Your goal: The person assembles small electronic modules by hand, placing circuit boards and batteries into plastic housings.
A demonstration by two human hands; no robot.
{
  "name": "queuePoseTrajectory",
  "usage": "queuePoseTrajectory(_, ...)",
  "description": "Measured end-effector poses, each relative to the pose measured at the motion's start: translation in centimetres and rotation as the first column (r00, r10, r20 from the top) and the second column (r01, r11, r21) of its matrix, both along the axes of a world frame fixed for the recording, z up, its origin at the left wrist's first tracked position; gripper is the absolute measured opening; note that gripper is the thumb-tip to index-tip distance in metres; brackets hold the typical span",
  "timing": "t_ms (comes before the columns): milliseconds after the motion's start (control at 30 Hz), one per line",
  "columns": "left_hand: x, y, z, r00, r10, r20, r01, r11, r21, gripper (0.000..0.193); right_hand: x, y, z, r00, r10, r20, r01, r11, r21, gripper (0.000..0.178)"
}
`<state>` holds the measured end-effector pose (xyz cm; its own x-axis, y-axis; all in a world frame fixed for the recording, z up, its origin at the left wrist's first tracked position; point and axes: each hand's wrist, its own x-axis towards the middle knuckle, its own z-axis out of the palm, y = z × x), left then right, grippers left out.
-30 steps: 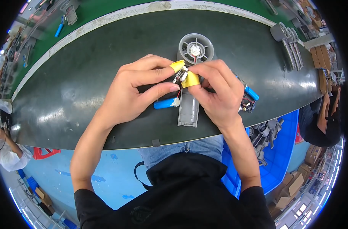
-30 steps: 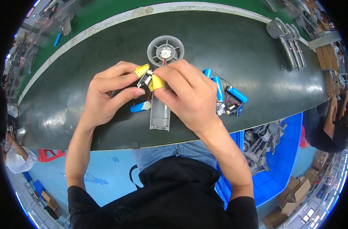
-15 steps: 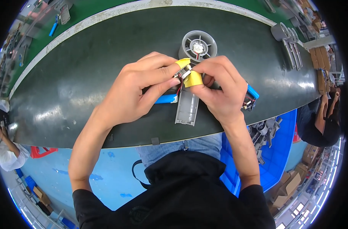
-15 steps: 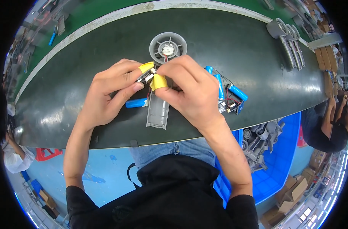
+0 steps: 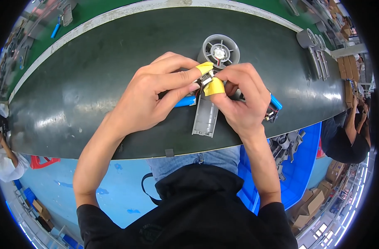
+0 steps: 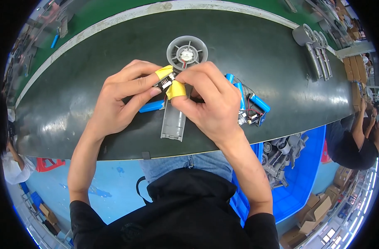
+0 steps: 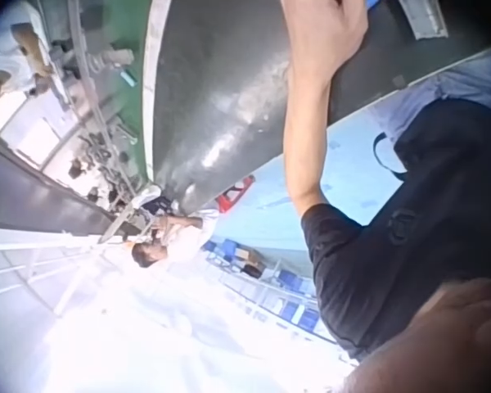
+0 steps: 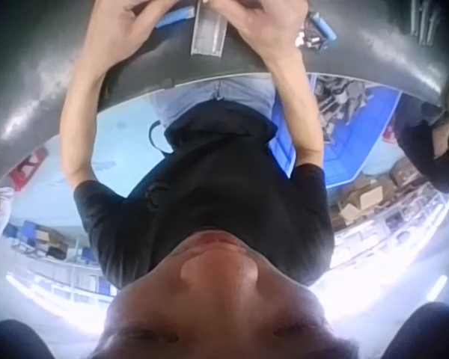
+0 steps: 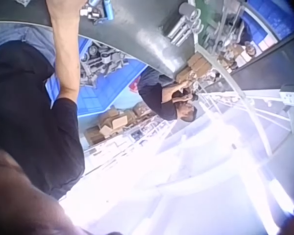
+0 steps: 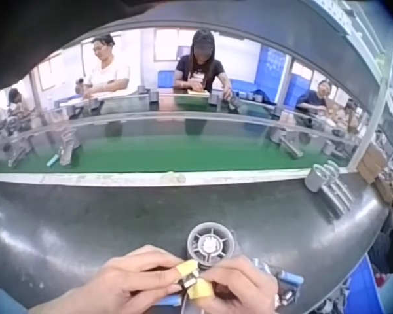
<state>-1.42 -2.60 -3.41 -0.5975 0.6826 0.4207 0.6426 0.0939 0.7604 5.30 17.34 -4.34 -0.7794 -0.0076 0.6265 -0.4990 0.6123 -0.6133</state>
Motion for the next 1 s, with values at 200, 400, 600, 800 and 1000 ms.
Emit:
queuePoseTrajectory(200,0.22,0.05,-0.25,1.000,-0.016,0.010,0.016,1.000,0.008,0.027,0.05,0.11,-0.03,1.000,-0.006,0.001,0.006,1.000,0.018,0.024)
queuePoseTrajectory(400,0.46,0.37,-0.30,0.999,0.007,-0.050,-0.005,0.999,0.045,0.026,0.15,0.18,0.00,0.999,-0.023,-0.023,0.024,0.998,0.057,0.025)
queuePoseTrajectory(600,0.35,0.28,-0.22,0.993,0.013,-0.116,-0.010,0.999,0.032,0.027,0.03,-0.04,-0.08,0.999,-0.025,-0.024,0.027,0.997,0.079,0.025)
queuePoseTrajectory(800,0.16,0.27,-0.25,0.991,-0.010,-0.132,0.014,0.999,0.035,0.030,0.01,0.01,-0.24,0.998,-0.011,-0.063,0.019,0.992,0.125,0.025)
queuePoseTrajectory(1000,-0.06,0.20,0.00,0.986,-0.024,-0.163,0.026,1.000,0.010,0.032,-0.06,0.15,-0.44,0.994,0.005,-0.106,0.011,0.990,0.143,0.026)
